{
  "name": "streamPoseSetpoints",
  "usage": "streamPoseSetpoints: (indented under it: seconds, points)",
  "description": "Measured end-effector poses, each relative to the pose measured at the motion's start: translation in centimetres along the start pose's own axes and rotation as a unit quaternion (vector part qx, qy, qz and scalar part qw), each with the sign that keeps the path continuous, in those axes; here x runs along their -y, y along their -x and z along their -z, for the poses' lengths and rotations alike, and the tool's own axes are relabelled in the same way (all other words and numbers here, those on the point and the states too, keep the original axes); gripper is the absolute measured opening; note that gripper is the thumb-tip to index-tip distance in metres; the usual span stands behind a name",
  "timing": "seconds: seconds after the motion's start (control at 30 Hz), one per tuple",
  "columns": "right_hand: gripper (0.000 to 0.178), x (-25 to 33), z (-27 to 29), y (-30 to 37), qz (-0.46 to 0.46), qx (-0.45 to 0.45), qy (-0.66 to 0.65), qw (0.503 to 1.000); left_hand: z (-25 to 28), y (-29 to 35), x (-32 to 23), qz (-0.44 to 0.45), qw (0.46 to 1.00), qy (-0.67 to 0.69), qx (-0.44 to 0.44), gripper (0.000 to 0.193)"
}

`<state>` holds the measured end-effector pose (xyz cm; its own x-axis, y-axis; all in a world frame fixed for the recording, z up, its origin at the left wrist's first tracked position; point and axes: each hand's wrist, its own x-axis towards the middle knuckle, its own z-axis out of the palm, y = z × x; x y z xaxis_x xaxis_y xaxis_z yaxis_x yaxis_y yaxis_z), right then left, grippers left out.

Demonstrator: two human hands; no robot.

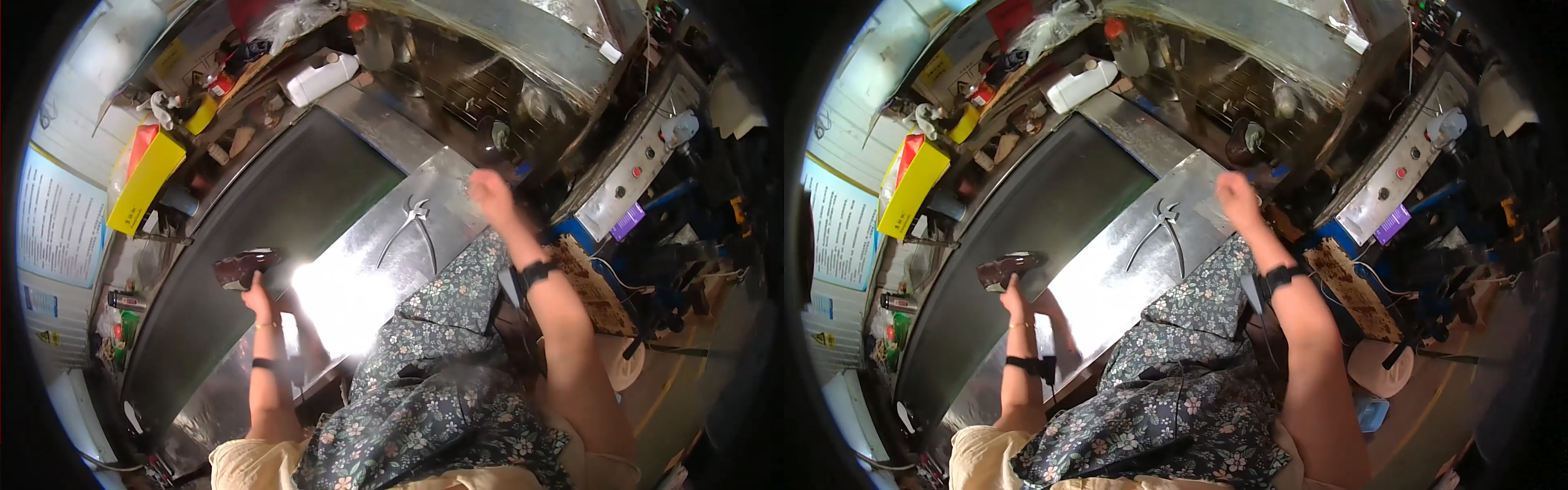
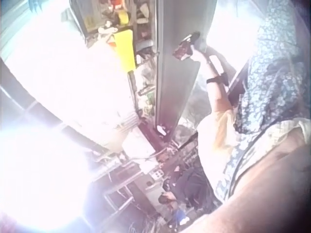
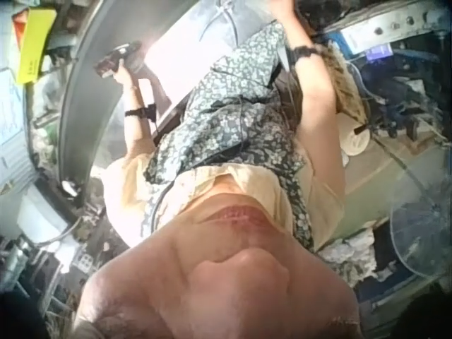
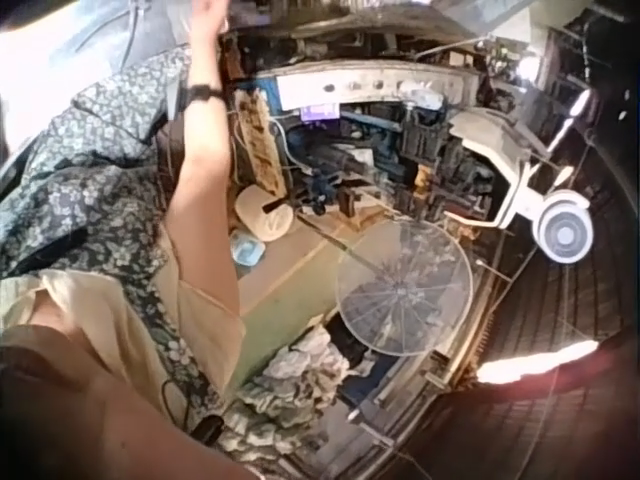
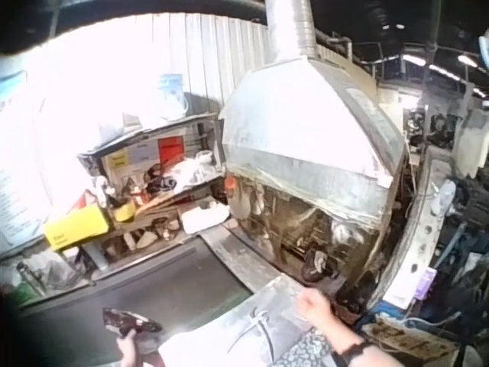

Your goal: Assembling shoe components by pressing soles onto lasted uppers and utilizing industrial machinery.

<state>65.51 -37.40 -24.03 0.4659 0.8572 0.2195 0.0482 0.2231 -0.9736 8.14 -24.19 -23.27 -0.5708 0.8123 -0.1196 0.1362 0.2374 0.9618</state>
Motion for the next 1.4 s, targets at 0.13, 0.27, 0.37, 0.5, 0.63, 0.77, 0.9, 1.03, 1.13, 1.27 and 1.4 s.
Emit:
streamPoseSetpoints:
  seconds: [0.13, 0.27, 0.37, 0.5, 0.63, 0.77, 0.9, 1.03, 1.13, 1.27, 1.4]
  points:
    - [0.038, 7.8, -2.5, 14.9, -0.175, 0.02, -0.038, 0.984, -3.5, -3.1, -3.1, 0.122, 0.991, 0.048, 0.015, 0.076]
    - [0.035, 9.1, 1.5, 29.4, -0.259, -0.119, -0.034, 0.958, -9.8, 0.1, -6.8, 0.203, 0.902, -0.301, -0.236, 0.068]
    - [0.031, 9.5, 4.9, 37.2, -0.273, -0.2, 0.016, 0.941, -8.9, -3.6, -3.5, 0.19, 0.975, -0.1, -0.053, 0.053]
    - [0.026, 7.9, 8.6, 38.6, -0.162, -0.192, 0.036, 0.967, -2.1, -8.8, -0.2, 0.135, 0.958, 0.181, 0.175, 0.035]
    - [0.023, 12.5, 5.3, 28.3, -0.184, -0.141, -0.001, 0.973, -2.2, 11.6, -10.4, 0.136, 0.839, 0.138, 0.509, 0.051]
    - [0.057, 19.4, -1.9, 16.3, -0.007, 0.019, 0.041, 0.999, -0.1, 26.5, -12.7, -0.037, 0.764, 0.113, 0.635, 0.104]
    - [0.038, 24.6, -5.4, 15.8, 0.161, -0.025, 0.27, 0.949, -0.2, 31.4, -13.7, -0.098, 0.615, 0.084, 0.778, 0.107]
    - [0.044, 23.2, -6.3, 21.6, 0.28, 0.082, 0.443, 0.848, -7.7, 34.0, -12.7, 0.053, 0.642, 0.127, 0.754, 0.061]
    - [0.047, 23.8, -6.2, 24.5, 0.207, 0.095, 0.481, 0.846, -9.2, 37.0, -11.9, 0.157, 0.621, 0.041, 0.767, 0.054]
    - [0.043, 26.4, -3.7, 24.9, 0.061, 0.123, 0.436, 0.889, -10.2, 40.3, -12.2, 0.159, 0.625, 0.047, 0.762, 0.047]
    - [0.044, 24.3, -2.7, 23.9, 0.025, 0.098, 0.37, 0.924, -11.2, 40.8, -10.6, 0.171, 0.679, 0.124, 0.703, 0.042]
